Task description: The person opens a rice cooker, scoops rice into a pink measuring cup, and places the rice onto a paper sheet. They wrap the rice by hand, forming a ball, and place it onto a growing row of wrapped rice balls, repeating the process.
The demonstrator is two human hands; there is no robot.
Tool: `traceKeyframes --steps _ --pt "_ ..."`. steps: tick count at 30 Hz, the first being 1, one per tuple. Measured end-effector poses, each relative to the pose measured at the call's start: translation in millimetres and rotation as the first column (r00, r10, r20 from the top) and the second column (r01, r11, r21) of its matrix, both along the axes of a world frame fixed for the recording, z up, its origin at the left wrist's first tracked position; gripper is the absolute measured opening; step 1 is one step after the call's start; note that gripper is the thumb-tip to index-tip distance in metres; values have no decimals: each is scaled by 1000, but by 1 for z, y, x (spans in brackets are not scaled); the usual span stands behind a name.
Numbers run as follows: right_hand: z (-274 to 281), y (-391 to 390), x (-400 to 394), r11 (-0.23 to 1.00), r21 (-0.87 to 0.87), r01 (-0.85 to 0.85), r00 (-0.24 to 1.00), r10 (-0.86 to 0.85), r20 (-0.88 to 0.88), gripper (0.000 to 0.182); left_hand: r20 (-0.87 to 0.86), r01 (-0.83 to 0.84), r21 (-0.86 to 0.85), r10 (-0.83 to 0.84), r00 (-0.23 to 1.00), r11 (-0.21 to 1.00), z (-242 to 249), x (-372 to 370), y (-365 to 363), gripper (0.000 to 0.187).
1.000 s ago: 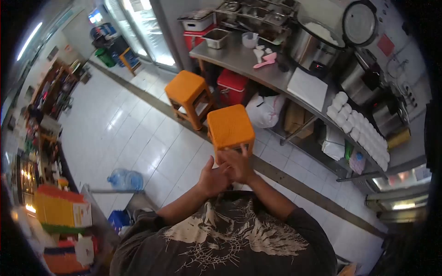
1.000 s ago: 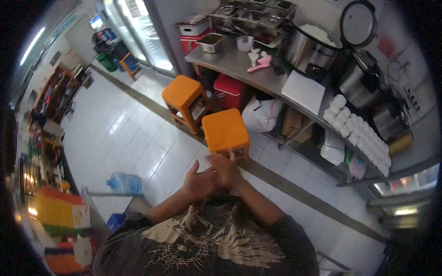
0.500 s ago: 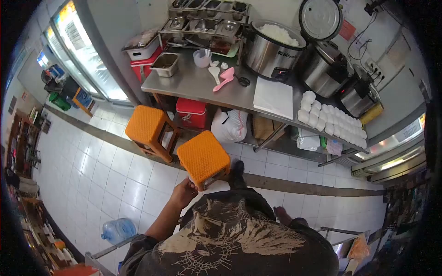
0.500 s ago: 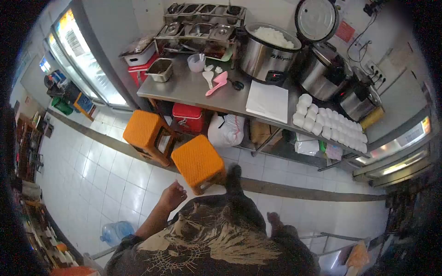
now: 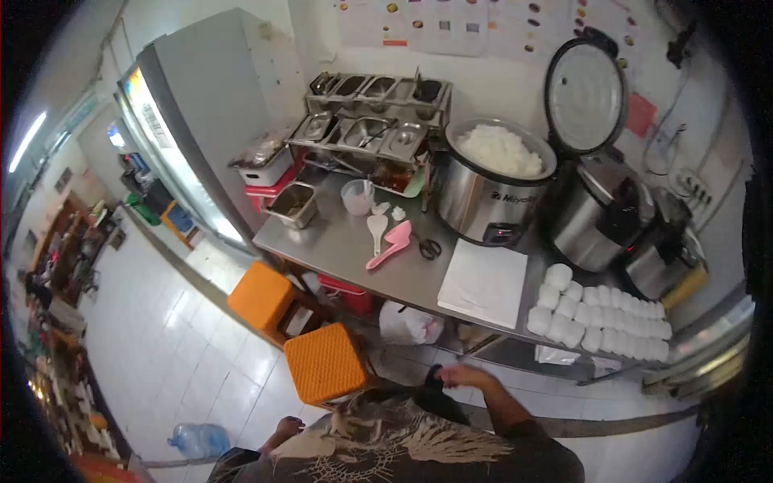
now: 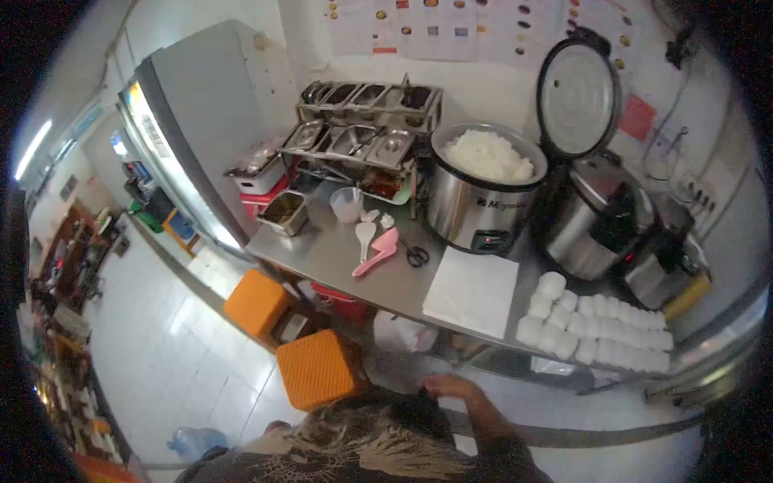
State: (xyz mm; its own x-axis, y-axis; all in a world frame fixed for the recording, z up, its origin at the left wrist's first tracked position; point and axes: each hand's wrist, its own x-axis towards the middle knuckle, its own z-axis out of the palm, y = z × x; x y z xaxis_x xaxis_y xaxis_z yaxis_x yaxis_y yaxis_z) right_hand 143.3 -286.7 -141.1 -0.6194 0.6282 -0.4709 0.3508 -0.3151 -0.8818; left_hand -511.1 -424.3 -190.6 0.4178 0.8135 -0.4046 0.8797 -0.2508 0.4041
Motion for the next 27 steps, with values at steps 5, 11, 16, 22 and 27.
traceKeyframes --steps 5,11,16,22,27 --pt "198 175 -63 922 383 52 996 -20 -85 30 -212 -793 -321 777 593 518 31 42 14 46" --pt "199 271 -133 780 560 279 958 -265 -108 40 398 -656 -271 702 590 705 56 118 74 43" --pt "156 342 -164 786 613 75 941 -260 218 45 243 -745 -606 957 160 279 176 180 161 34" --pt "160 340 -131 842 531 96 857 -341 387 36 476 -656 -617 870 130 435 206 191 264 28" --pt "191 311 -75 661 726 190 886 -434 164 26 572 -660 -397 735 365 638 219 257 401 31"
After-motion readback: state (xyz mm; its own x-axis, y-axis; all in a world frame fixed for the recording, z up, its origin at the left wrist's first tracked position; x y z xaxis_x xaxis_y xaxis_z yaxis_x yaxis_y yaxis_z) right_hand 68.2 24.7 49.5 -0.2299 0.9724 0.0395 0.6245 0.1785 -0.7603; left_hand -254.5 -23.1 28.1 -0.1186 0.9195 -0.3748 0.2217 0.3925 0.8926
